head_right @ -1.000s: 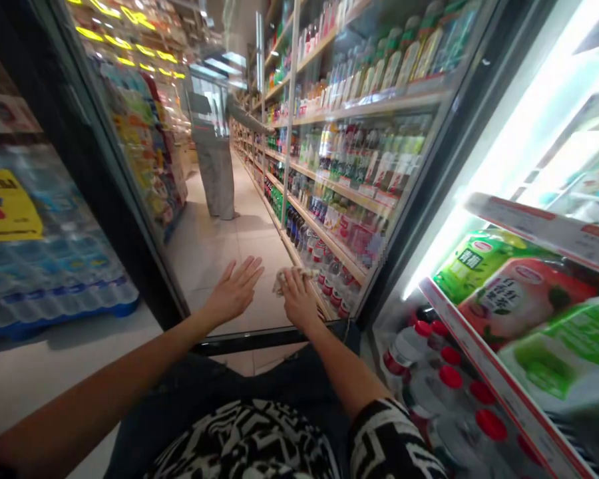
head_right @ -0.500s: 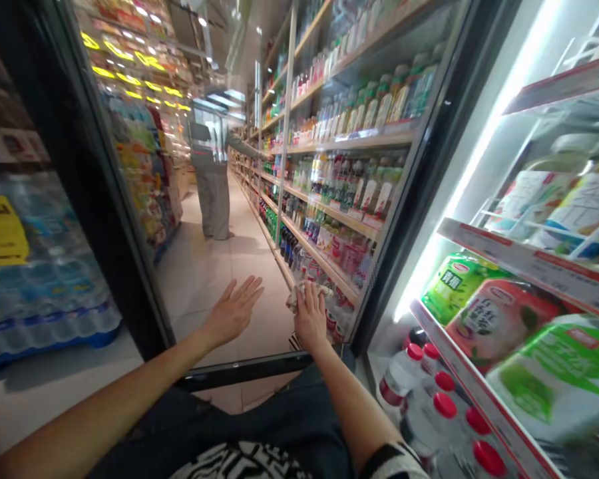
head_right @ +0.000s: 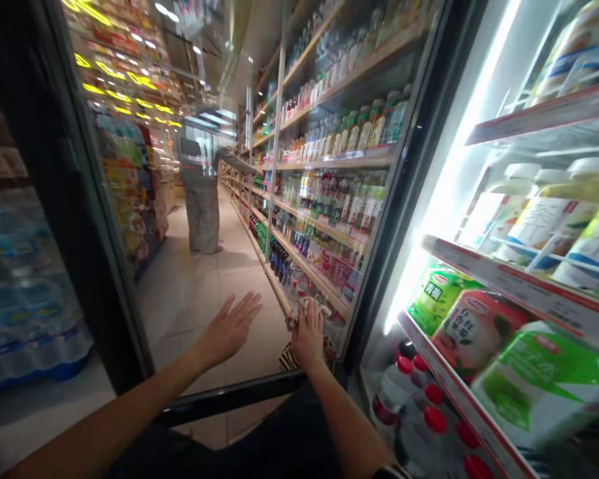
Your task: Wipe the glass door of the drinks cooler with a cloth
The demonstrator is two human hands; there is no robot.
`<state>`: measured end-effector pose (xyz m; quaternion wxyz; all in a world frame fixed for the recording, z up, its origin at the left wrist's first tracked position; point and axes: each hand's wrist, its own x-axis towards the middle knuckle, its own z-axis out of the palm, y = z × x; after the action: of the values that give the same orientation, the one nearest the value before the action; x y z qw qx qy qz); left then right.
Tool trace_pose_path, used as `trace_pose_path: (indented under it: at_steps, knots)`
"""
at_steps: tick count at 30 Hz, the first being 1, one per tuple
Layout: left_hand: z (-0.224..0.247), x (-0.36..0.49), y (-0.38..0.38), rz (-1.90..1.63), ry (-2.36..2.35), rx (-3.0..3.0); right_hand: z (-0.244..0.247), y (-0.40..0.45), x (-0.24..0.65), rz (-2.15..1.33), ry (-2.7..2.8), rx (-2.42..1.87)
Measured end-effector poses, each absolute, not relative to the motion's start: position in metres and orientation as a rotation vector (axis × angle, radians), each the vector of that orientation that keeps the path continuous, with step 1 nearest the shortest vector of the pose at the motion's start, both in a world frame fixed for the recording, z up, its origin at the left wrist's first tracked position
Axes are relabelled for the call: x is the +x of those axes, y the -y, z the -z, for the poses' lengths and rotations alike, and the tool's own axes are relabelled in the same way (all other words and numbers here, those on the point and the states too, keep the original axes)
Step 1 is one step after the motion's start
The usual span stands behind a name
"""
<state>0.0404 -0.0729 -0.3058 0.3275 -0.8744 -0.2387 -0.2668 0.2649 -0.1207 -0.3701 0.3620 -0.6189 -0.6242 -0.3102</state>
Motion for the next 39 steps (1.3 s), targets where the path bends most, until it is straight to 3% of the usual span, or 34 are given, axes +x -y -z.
trace_pose_path:
  at_steps: [6,13,20,26,34,39]
  knots:
    - [0.293,0.071,0.075,0.725,0.522,-2.293,0.314,0.105,0.279,0.835,1.443,-1.563]
    - [0.286,0.084,0.077,0.714,0.484,-2.294,0.363,0.122,0.296,0.823,1.524,-1.661]
    - [0.276,0.091,0.070,0.687,0.489,-2.310,0.292,0.097,0.336,0.806,1.215,-1.636]
    - [0.273,0.096,0.069,0.717,0.473,-2.301,0.349,0.109,0.330,0.757,1.213,-1.656]
    - [0.268,0.106,0.068,0.730,0.448,-2.323,0.288,0.094,0.360,0.718,1.121,-1.652]
    - [0.269,0.113,0.070,0.732,0.424,-2.316,0.330,0.109,0.345,0.654,1.149,-1.663]
